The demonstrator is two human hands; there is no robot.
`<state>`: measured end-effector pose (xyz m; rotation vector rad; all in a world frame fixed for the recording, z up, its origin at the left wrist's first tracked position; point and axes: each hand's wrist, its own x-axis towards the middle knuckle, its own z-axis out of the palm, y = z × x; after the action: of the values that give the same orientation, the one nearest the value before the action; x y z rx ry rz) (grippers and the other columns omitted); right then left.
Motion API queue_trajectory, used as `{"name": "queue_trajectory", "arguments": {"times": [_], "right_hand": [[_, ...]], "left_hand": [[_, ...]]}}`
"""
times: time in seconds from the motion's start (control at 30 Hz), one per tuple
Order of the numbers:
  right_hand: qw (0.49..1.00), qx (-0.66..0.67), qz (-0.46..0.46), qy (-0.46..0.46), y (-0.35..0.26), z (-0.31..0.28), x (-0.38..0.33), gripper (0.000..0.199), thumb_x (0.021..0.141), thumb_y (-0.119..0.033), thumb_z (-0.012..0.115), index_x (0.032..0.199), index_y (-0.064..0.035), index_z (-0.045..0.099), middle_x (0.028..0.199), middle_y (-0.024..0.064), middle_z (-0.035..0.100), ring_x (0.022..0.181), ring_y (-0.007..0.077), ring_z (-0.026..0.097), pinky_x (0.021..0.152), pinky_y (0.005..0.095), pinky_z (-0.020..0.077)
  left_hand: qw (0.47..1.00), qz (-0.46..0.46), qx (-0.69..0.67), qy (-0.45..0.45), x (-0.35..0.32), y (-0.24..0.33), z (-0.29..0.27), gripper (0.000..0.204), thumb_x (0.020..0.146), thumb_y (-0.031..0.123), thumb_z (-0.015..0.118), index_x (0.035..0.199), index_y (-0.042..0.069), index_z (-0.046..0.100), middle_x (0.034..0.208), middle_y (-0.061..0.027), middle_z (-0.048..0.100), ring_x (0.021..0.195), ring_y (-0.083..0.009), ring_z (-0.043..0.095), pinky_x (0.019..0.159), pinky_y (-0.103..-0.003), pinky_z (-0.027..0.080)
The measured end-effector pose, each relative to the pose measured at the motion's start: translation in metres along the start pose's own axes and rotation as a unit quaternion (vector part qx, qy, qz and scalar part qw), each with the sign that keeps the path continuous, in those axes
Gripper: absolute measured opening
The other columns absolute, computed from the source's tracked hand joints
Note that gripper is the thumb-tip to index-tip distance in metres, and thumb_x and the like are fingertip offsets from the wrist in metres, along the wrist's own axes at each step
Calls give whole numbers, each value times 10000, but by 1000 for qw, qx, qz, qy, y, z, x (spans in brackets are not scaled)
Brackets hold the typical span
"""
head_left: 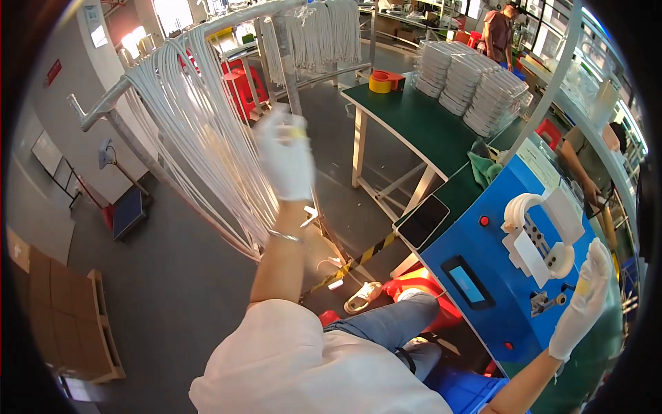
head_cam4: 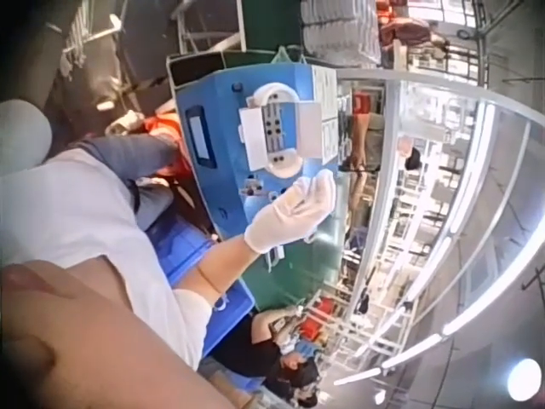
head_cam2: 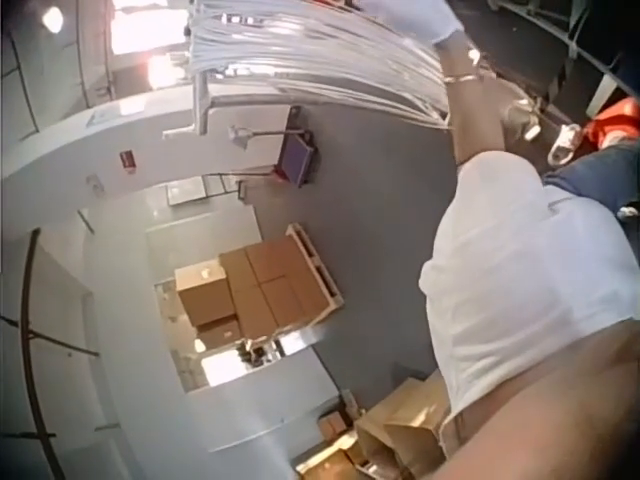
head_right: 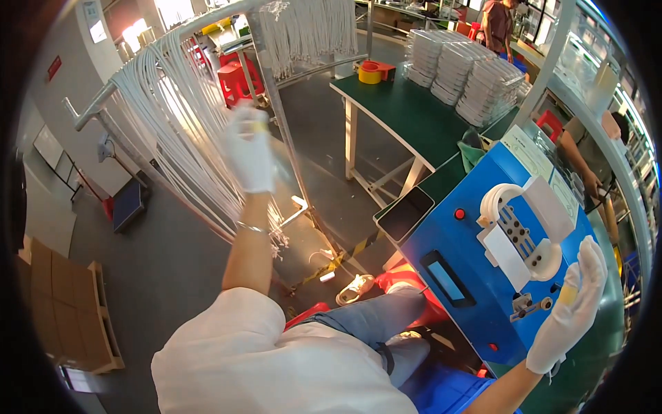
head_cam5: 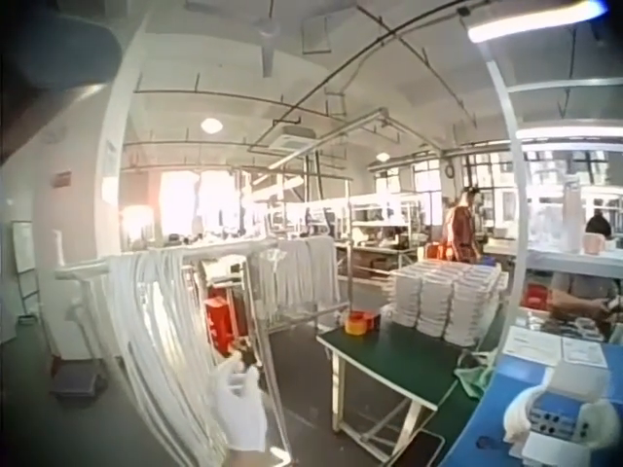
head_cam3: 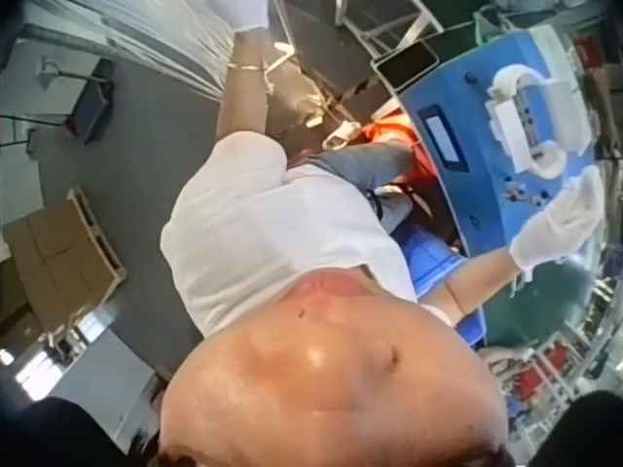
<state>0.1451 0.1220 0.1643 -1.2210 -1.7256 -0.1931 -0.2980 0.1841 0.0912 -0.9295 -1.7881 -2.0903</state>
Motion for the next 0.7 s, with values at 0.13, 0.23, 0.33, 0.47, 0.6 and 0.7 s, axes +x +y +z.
{"name": "queue_trajectory", "arguments": {"times": [0.13,0.23,0.33,0.47,0.6,0.7], "right_hand": [[998,27,-32,-40,6,11,0,380,920,-197,442,1273,-70,507,1285,83,524,1220,226,474,1046,368,359],[999,23,-20,-38,-3,14,-2,435,836,-129,410,1250,-70,530,1289,85,518,1221,227,470,1042,374,364],[999,29,-9,-42,-8,12,-5,463,786,-90,402,1223,-67,553,1271,88,527,1216,219,469,1030,363,373],[999,13,-11,-42,-26,-5,-13,381,842,-137,425,1182,-51,571,1204,94,560,1141,219,517,1013,359,382],[961,232,-87,-123,-39,19,-4,345,915,-264,479,1126,-15,591,1039,99,610,969,182,581,963,348,421],[908,303,41,-287,-103,54,8,413,898,-312,555,1104,43,597,922,87,636,896,156,594,889,295,451]], "left_hand": [[913,155,283,249,87,-48,-40,419,734,252,748,1062,28,615,990,-113,590,795,-274,593,744,-409,475],[946,12,273,174,115,-47,-48,336,735,199,679,951,-56,652,899,-218,648,850,-296,625,734,-353,485],[938,41,326,110,119,-42,-80,328,775,243,650,907,-57,638,846,-171,646,748,-263,624,666,-342,495],[954,-51,-237,-177,118,-21,-106,221,817,216,601,887,6,606,793,-104,567,591,-180,573,505,-333,468],[609,-154,-690,-361,14,60,-126,148,827,122,584,925,40,508,731,-48,491,508,-116,478,396,-259,369],[425,-284,-523,-682,-79,51,-69,171,815,112,666,835,17,526,553,-52,492,434,-127,494,393,-251,366]]}}
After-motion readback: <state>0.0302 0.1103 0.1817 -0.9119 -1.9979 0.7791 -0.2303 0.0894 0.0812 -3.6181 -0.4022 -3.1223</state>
